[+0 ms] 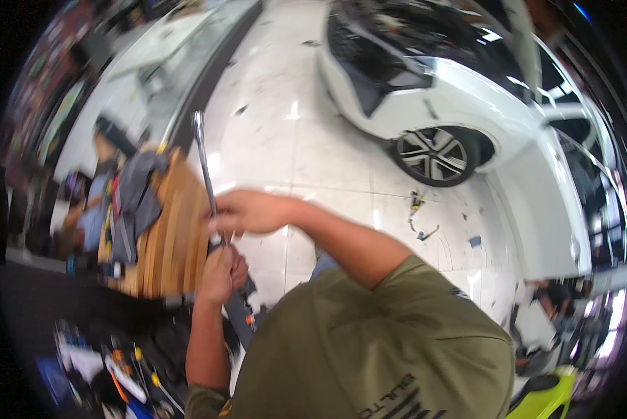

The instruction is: The person selects a socket wrench from a drawer, attaches a socket, and uses it to loosen a bolt under the hood of a white car. They then walk to a workbench, place the tool down, and pick up a wrench and a bolt before returning to the car.

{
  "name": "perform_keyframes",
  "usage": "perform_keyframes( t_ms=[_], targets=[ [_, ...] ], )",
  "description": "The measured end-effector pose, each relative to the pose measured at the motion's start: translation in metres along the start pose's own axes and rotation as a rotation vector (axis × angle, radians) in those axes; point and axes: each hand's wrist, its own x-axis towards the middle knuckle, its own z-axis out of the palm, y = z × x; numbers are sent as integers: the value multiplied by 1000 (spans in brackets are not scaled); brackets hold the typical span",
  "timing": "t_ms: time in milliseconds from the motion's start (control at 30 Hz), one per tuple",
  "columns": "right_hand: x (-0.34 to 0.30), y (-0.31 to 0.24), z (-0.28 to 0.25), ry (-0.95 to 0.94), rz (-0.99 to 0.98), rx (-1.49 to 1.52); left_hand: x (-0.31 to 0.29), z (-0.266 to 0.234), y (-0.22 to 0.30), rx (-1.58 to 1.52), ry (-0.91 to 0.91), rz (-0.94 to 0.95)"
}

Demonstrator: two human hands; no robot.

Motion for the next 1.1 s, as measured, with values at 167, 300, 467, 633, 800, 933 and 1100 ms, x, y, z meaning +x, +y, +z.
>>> perform_keyframes(
  t_ms=[167, 300, 467, 633, 800, 933, 1100],
  targets=[
    [-80, 39, -100, 212, 12, -20, 111, 80, -1, 444, -77, 35],
    [-156, 64, -195, 423, -7, 60, 214, 149, -2, 268, -300, -94],
    [-240, 72, -293, 605, 74, 36, 323, 242, 15, 434, -585, -139],
    [-286, 72, -361, 786, 184, -98, 419, 308, 33, 776, -795, 50],
    [-300, 53, -442, 967, 259, -318, 529, 366, 63, 759, -998, 144],
    [-302, 41, -520, 1198, 227, -398, 617, 416, 103, 714, -1136, 234],
    [-317, 21, -613, 1607, 5, -555, 732, 489, 168, 762, -1211, 266]
  ],
)
